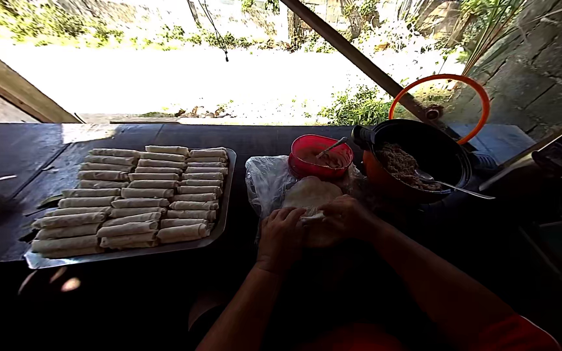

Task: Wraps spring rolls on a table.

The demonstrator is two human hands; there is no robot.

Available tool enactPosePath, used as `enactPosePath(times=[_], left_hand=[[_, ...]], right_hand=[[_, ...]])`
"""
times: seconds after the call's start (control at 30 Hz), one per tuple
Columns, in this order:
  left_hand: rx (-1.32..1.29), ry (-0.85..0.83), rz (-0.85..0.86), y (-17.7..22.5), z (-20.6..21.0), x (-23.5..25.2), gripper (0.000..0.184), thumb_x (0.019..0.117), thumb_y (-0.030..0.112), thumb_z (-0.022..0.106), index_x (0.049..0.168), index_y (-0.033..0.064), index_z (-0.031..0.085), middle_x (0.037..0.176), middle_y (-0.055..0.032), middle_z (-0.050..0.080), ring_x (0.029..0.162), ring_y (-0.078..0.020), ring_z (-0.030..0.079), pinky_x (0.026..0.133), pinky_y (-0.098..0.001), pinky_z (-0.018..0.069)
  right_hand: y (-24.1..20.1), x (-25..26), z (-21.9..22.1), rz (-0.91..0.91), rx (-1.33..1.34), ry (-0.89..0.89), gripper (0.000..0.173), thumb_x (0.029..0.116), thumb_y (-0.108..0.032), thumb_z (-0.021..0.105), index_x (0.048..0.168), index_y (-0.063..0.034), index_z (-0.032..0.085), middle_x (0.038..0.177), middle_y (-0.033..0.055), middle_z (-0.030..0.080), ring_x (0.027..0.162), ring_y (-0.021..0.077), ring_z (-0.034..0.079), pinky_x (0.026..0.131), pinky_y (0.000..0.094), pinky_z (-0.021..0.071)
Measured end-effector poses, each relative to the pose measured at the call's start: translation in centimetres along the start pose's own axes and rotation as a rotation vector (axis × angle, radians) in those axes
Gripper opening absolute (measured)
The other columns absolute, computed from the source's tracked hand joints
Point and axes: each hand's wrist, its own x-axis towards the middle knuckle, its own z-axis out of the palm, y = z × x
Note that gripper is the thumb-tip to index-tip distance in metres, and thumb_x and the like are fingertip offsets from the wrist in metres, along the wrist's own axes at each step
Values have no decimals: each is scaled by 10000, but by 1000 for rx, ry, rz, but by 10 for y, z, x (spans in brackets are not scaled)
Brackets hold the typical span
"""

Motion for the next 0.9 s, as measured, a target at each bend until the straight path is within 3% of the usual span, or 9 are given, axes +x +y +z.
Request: enactPosePath(times=[0.1, 0.3, 0.43, 0.5, 0.63, 0.73, 0.8, 0.9], left_hand=[[-27, -6, 114, 11, 4, 10, 405, 935, 318, 715, 1329, 232, 669, 1246, 41, 719, 1230, -188, 636, 1096, -508, 444], [-36, -3, 156, 3, 19, 25, 320, 993, 325, 630, 1289, 210, 659, 1069, 91, 764, 1024, -92, 702, 1038, -458, 463], [52, 18, 237, -2, 19, 28, 315, 1030, 377, 556, 1289, 233, 664, 1092, 97, 758, 1054, -134, 675, 1004, -461, 458], [66, 41, 284, -1, 20, 30, 328, 1034, 377, 546, 1308, 237, 657, 1130, 87, 751, 1088, -137, 673, 1018, -447, 466], [44, 27, 308, 0, 24, 34, 310, 1042, 335, 547, 1302, 198, 645, 1078, 68, 764, 1021, -127, 700, 1017, -442, 477], [46, 4, 307, -2, 25, 37, 309, 1054, 339, 529, 1309, 202, 635, 1086, 77, 763, 1027, -118, 697, 1019, -438, 476], [43, -3, 303, -4, 25, 37, 317, 1056, 340, 522, 1315, 198, 637, 1087, 75, 763, 1036, -120, 697, 1020, -441, 475], [57, -7, 314, -6, 25, 38, 320, 1077, 352, 479, 1311, 202, 639, 1119, 87, 760, 1064, -115, 694, 1024, -441, 472]], right_hand=[[-2, 1, -2, 68, 64, -16, 335, 1006, -283, 628, 1303, -142, 686, 1032, -14, 757, 1027, 135, 694, 1050, 395, 497], [1, 6, -4, 205, 204, -38, 406, 1004, -302, 647, 1359, -112, 591, 975, -2, 756, 902, 102, 715, 911, 333, 576], [2, 11, -2, 270, 234, -58, 446, 1003, -310, 648, 1401, -145, 536, 951, -15, 755, 877, 96, 716, 893, 334, 579], [3, 15, -3, 302, 251, -80, 454, 995, -274, 644, 1413, -146, 523, 946, -8, 758, 872, 100, 721, 894, 342, 581], [2, 17, -4, 313, 236, -87, 510, 992, -261, 650, 1463, -153, 488, 948, 11, 750, 878, 122, 718, 897, 363, 580], [3, 8, 5, 168, 141, 68, 520, 962, -190, 663, 1466, -175, 538, 1086, 1, 727, 1046, 133, 682, 999, 365, 551], [5, 1, 12, 66, 95, 143, 553, 930, -170, 701, 1462, -145, 550, 1104, -11, 753, 1110, 132, 689, 1062, 367, 531], [6, -5, 16, 67, 65, 170, 554, 958, -192, 690, 1478, -99, 526, 1100, -1, 770, 1094, 122, 710, 1057, 343, 539]])
